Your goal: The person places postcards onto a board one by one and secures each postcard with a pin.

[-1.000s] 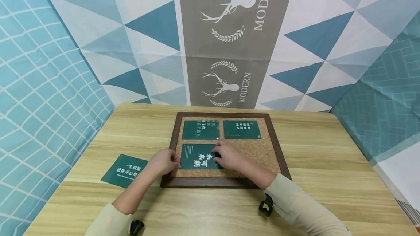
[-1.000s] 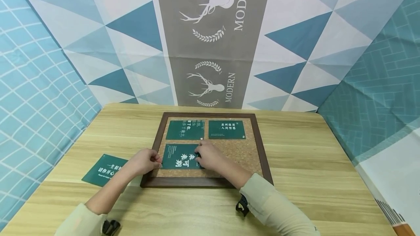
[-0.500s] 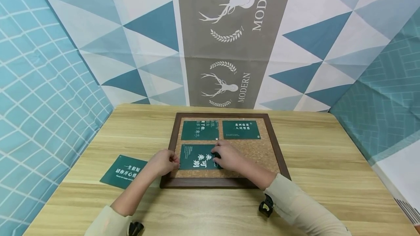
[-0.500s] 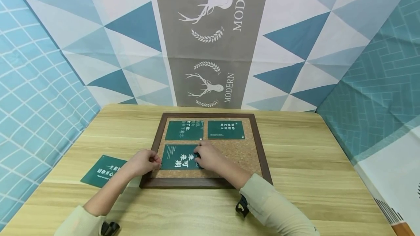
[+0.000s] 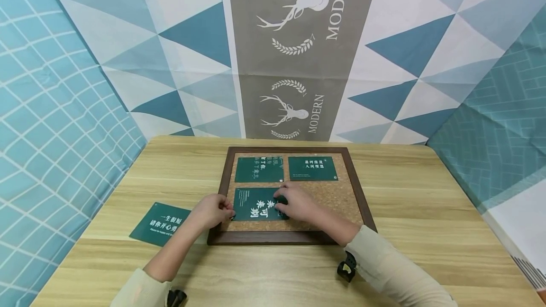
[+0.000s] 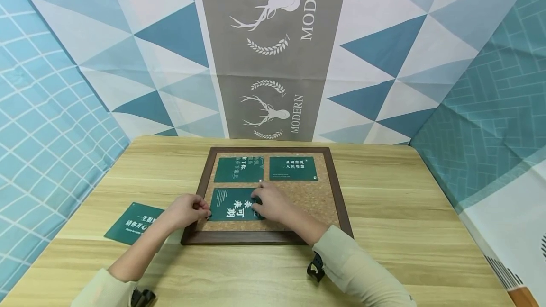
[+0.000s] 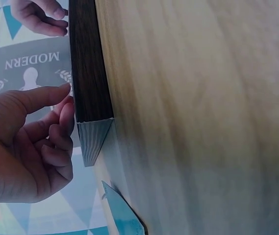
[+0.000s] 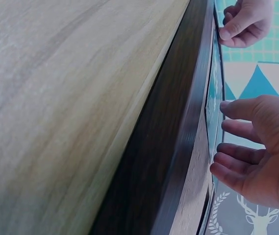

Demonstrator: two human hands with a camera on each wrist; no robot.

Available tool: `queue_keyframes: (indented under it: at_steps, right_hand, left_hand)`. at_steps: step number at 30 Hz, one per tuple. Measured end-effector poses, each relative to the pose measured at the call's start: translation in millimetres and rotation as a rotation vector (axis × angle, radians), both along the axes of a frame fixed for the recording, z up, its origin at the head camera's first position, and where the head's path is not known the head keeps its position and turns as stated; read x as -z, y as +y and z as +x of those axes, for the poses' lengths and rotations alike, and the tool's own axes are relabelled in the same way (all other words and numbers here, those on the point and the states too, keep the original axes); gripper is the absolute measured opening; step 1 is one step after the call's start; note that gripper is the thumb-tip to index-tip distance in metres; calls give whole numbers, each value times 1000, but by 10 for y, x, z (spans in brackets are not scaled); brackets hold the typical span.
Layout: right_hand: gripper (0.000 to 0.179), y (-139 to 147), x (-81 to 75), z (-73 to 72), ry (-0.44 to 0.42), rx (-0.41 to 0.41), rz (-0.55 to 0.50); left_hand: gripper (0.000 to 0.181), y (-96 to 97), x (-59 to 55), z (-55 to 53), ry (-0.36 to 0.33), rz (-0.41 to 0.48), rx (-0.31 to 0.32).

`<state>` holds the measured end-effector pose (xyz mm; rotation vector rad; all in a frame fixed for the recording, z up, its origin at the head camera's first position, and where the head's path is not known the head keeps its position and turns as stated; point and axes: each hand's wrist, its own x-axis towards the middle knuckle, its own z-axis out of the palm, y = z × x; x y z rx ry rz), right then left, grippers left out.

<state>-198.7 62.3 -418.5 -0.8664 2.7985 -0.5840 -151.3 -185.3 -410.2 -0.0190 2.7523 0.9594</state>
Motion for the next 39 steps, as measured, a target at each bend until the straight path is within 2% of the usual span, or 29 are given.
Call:
queue_keyframes:
  at_steps: [10, 18, 26, 32, 39]
  right_hand:
    - [27, 94, -18, -23, 71, 5, -65]
    - [29, 187, -46, -43, 52, 52, -112]
    - [26, 289, -58, -55, 81, 104, -151]
    - [25, 398, -85, -64, 113, 136, -162]
    - [26, 526, -112, -90, 90, 186, -160]
  left_hand:
    - [11, -13, 18, -7, 13, 18, -29]
    - [13, -28, 30, -13, 38, 22, -37]
    - [14, -55, 24, 4, 53, 23, -60]
    - [14, -86, 31, 6, 68, 28, -59]
    - [15, -106, 9, 9, 78, 23, -64]
